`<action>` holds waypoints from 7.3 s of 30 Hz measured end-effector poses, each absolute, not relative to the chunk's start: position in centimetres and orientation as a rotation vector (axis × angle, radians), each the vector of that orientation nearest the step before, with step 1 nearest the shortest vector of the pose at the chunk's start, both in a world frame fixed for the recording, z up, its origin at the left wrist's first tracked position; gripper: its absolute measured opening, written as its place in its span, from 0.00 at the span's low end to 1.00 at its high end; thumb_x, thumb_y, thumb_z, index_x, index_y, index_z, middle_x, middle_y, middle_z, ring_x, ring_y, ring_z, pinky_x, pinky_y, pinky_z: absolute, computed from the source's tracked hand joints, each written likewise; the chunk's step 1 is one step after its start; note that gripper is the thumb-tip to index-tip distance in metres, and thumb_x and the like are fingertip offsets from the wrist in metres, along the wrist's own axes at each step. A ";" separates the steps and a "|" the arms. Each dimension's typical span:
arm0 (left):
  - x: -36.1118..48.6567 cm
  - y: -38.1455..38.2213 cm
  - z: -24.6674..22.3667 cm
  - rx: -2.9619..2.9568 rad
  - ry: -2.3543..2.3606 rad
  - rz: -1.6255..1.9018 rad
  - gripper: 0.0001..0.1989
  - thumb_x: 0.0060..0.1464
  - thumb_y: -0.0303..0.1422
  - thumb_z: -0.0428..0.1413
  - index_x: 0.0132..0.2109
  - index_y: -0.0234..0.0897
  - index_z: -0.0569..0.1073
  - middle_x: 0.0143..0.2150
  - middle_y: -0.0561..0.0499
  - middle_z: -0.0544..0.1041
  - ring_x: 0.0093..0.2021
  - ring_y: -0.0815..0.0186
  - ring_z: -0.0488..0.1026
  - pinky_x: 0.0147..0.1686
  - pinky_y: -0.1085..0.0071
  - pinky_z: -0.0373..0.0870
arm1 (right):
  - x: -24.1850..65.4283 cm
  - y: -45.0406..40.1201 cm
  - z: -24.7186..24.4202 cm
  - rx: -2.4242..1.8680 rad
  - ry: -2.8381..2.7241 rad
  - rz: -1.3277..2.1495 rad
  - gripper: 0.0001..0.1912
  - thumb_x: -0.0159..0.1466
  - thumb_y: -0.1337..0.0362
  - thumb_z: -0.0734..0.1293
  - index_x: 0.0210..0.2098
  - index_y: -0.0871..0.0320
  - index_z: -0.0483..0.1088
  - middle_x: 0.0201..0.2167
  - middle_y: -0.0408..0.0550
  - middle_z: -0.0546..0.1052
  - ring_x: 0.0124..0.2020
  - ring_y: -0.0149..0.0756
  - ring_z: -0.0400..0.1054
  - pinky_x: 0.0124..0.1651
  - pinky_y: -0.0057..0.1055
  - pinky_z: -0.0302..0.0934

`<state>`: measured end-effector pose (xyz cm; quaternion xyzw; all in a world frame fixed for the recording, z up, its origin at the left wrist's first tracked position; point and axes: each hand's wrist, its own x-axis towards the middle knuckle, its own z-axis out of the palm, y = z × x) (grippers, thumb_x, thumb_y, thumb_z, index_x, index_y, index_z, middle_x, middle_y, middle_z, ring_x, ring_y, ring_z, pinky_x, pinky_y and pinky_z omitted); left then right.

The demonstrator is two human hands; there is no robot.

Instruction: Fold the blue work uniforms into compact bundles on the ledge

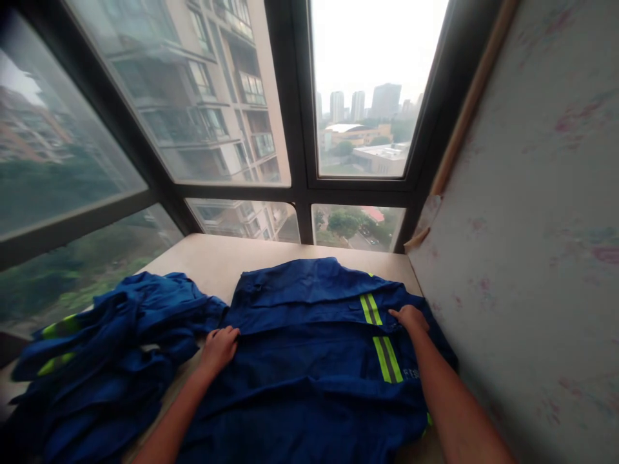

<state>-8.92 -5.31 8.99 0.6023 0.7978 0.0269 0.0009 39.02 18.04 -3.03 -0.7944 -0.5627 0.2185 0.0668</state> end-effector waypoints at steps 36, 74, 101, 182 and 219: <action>22.3 4.7 2.8 2.272 1.370 0.145 0.13 0.52 0.31 0.57 0.46 0.44 0.77 0.52 0.46 0.74 0.55 0.53 0.69 0.53 0.59 0.65 | 40.6 16.6 -3.7 -1.987 -1.960 0.922 0.06 0.62 0.63 0.71 0.33 0.60 0.72 0.30 0.42 0.76 0.34 0.33 0.72 0.40 0.31 0.66; 9.4 6.7 2.9 2.060 1.699 0.026 0.12 0.61 0.39 0.56 0.45 0.35 0.74 0.47 0.47 0.76 0.47 0.61 0.73 0.49 0.58 0.70 | 40.2 15.4 -4.7 -2.006 -1.957 0.747 0.00 0.59 0.66 0.68 0.32 0.54 0.71 0.30 0.42 0.77 0.36 0.35 0.71 0.37 0.26 0.59; -24.0 -9.6 7.5 1.192 2.080 0.989 0.17 0.25 0.42 0.70 0.19 0.41 0.71 0.20 0.55 0.73 0.26 0.62 0.69 0.26 0.72 0.63 | 40.7 15.9 -7.0 -1.971 -1.869 0.717 0.02 0.56 0.63 0.68 0.28 0.54 0.73 0.29 0.44 0.78 0.33 0.37 0.72 0.36 0.28 0.59; -12.0 -16.2 9.5 1.519 1.762 0.029 0.13 0.54 0.43 0.55 0.36 0.44 0.82 0.37 0.50 0.82 0.42 0.56 0.77 0.45 0.64 0.70 | 32.6 12.2 -0.8 -1.739 -2.421 0.292 0.29 0.56 0.53 0.73 0.55 0.54 0.70 0.62 0.58 0.66 0.63 0.55 0.56 0.62 0.49 0.50; 0.3 -0.4 5.3 2.062 1.761 0.264 0.36 0.51 0.29 0.59 0.66 0.45 0.61 0.64 0.41 0.68 0.60 0.52 0.68 0.58 0.58 0.66 | 22.3 -1.5 4.3 -1.365 -2.086 0.844 0.18 0.65 0.58 0.62 0.51 0.56 0.74 0.46 0.54 0.80 0.47 0.47 0.74 0.51 0.39 0.66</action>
